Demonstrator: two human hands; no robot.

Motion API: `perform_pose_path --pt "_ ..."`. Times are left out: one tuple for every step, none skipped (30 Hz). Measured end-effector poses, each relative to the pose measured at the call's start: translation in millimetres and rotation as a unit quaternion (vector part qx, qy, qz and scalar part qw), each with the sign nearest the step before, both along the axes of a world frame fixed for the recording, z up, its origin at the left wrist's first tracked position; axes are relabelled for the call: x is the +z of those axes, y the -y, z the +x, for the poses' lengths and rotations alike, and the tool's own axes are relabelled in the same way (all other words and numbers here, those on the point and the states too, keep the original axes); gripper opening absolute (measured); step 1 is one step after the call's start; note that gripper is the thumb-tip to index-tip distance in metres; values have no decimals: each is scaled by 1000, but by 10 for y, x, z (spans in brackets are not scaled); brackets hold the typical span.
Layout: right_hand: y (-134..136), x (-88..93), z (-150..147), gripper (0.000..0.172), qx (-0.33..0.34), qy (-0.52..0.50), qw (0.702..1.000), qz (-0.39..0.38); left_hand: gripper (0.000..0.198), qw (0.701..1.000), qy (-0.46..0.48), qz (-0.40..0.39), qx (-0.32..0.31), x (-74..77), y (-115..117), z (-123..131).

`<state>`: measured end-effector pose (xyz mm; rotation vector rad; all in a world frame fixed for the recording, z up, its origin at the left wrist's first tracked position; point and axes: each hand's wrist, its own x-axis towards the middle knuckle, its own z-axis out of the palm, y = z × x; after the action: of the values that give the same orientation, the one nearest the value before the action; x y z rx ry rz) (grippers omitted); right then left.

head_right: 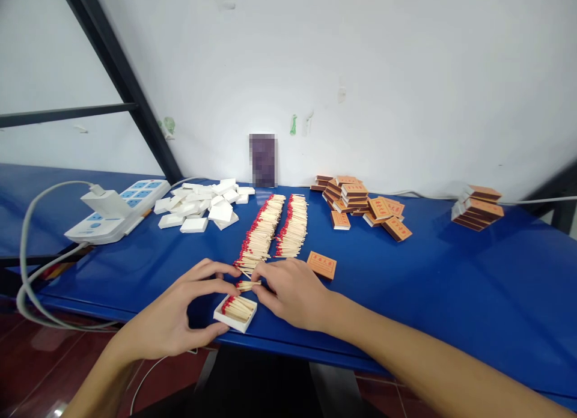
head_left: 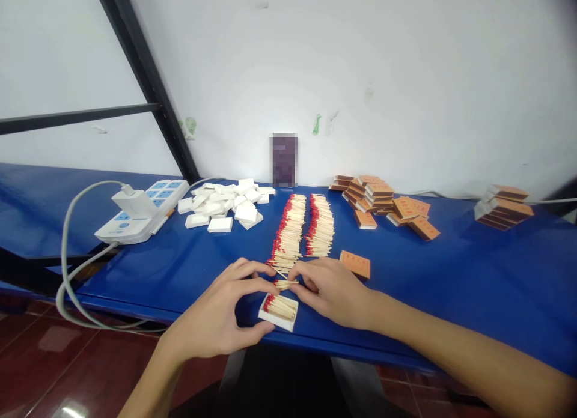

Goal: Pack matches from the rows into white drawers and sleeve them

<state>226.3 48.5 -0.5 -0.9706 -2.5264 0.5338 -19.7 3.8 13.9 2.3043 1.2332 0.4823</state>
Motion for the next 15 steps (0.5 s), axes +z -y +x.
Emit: perform_pose_path --pt "3 1 -2 8 -1 -1 1000 0 37 1000 3 4 1 -4 2 -3" --pt "6 2 -5 7 -2 -1 1000 1 37 1000 6 6 1 -9 3 -5" --pt "9 3 -8 7 -2 -3 1000 2 36 1000 9 7 1 -12 5 -8" --pt "11 4 -10 7 -1 -5 1000 4 35 1000 11 7 0 -14 5 -10" --pt "13 4 -12 7 -1 -8 1000 6 35 1000 11 7 0 -15 6 -12" --pt "14 4 -13 7 -2 -11 1000 9 34 1000 12 7 -1 -14 6 -12" --pt "15 4 -12 7 -4 -13 1000 13 33 1000 13 7 -3 -11 5 -12" --pt "16 4 -12 7 -6 -14 1000 17 32 1000 13 7 -4 -6 5 -11" --pt "16 3 -10 7 -7 -16 1000 21 31 1000 14 8 -6 -1 5 -9" --pt "15 3 -8 7 -7 -17 1000 24 31 1000 16 9 -7 4 5 -8" --pt "14 2 -6 7 -6 -19 999 26 31 1000 17 10 -9 9 5 -7" --pt "13 1 -5 7 -4 -22 999 26 32 1000 18 10 -9 13 6 -6" --pt "12 1 -4 7 -3 -26 999 27 33 1000 18 10 -9 15 8 -6" --pt "12 0 -4 7 -2 -29 999 27 35 1000 19 9 -9 16 10 -7" --pt "12 1 -4 7 -2 -32 999 27 36 1000 18 8 -8 15 12 -8"
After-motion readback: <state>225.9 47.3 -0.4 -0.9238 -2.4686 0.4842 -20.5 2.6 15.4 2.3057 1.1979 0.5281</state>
